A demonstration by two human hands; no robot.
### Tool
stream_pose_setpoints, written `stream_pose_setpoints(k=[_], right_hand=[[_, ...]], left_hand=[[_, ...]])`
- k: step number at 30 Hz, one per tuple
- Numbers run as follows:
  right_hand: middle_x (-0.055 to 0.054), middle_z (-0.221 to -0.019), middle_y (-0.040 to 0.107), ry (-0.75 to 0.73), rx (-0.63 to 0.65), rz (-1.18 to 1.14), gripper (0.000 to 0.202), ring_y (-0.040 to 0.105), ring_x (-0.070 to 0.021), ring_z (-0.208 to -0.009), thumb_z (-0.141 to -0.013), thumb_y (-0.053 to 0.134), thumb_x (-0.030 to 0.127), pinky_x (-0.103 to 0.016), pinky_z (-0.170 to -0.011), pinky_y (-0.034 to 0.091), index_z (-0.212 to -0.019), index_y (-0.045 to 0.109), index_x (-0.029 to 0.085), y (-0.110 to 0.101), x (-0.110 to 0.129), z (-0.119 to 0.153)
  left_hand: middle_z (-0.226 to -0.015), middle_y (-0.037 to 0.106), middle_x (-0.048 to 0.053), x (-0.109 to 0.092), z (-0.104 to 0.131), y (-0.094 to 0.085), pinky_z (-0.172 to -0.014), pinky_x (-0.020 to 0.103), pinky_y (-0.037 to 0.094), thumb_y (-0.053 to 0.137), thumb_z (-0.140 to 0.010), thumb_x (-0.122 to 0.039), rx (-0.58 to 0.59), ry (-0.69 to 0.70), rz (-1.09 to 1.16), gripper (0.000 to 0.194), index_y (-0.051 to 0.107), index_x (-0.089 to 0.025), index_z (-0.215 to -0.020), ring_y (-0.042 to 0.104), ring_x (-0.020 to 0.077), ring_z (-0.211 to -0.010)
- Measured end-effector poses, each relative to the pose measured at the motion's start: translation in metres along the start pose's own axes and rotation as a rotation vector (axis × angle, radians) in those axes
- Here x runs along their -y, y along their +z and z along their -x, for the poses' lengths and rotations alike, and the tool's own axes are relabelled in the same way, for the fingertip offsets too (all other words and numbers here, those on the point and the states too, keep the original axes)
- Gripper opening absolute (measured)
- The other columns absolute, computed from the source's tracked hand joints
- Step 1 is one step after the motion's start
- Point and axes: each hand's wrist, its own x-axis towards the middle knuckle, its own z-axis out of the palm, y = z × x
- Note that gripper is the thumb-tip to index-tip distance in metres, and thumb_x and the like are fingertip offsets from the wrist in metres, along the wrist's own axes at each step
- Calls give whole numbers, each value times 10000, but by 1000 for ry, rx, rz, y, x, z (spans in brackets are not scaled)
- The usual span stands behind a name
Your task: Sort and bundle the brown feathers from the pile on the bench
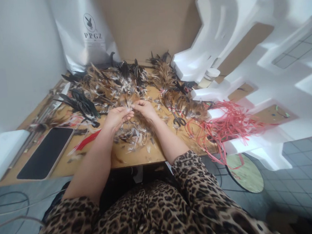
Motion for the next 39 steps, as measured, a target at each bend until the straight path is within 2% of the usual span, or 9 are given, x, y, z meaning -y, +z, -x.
stream_pose_setpoints(k=[6, 10, 15, 18, 22, 25, 28, 32, 39], right_hand=[[39, -611, 583, 8, 8, -62, 282, 489, -71, -584, -534, 743, 367, -208, -606, 397, -617, 575, 156, 5, -2, 1], [34, -608, 594, -11, 30, 40, 243, 489, -71, -580, -572, 714, 356, -208, -608, 396, -641, 605, 150, 1, 5, 2], [24, -570, 586, -45, 83, 506, 161, 463, -72, -538, -627, 663, 292, -213, -573, 370, -634, 640, 133, -29, 19, 1], [13, -537, 574, 30, 174, 822, 192, 467, -81, -522, -631, 668, 321, -215, -549, 356, -587, 638, 136, -42, 23, 2], [-6, -591, 609, 154, 278, 1208, 224, 502, -106, -543, -592, 705, 381, -225, -552, 355, -665, 687, 169, -38, 25, 6], [-30, -659, 646, 177, 325, 1340, 151, 539, -122, -585, -612, 677, 290, -227, -573, 365, -702, 700, 170, -34, 27, 8], [-27, -668, 652, 74, 329, 1251, 117, 544, -109, -611, -641, 601, 187, -208, -593, 372, -704, 688, 143, -36, 28, 8], [-11, -661, 626, -79, 321, 964, 148, 518, -83, -612, -674, 537, 186, -191, -621, 389, -708, 654, 102, -42, 32, 8], [-4, -653, 606, -144, 373, 764, 139, 500, -78, -613, -660, 538, 198, -206, -648, 400, -689, 623, 92, -38, 30, 7]], left_hand=[[-652, 680, 91, 1, 1, 1, -532, 153, 488, 710, -660, -166, 25, 2, -29, 106, 684, -75, -707, 621, 88, -550], [-641, 676, 86, 2, -1, -1, -519, 155, 480, 710, -662, -174, -2, 20, -56, 102, 674, -83, -690, 612, 85, -532], [-660, 677, 83, 3, -5, -5, -506, 145, 466, 716, -673, -204, -54, 48, -22, 131, 663, -83, -679, 608, 76, -532], [-678, 682, 87, 3, -7, -6, -495, 139, 458, 728, -665, -216, -83, 44, -11, 154, 655, -81, -685, 610, 74, -535], [-672, 680, 78, 3, -7, -8, -491, 131, 454, 722, -675, -218, -64, 45, -16, 157, 660, -75, -694, 606, 65, -527], [-669, 681, 72, 4, -8, -9, -490, 127, 454, 717, -679, -213, -54, 48, -14, 149, 664, -76, -696, 606, 62, -527], [-669, 683, 74, 4, -8, -9, -484, 126, 449, 711, -683, -207, -56, 40, -11, 139, 662, -78, -695, 607, 63, -528], [-713, 696, 94, 1, -5, -6, -485, 127, 450, 704, -689, -200, -64, 19, 21, 133, 655, -77, -701, 623, 73, -552], [-895, 706, 124, -1, -4, -6, -515, 122, 473, 683, -699, -136, 10, 46, 157, 71, 671, -79, -740, 650, 83, -636]])
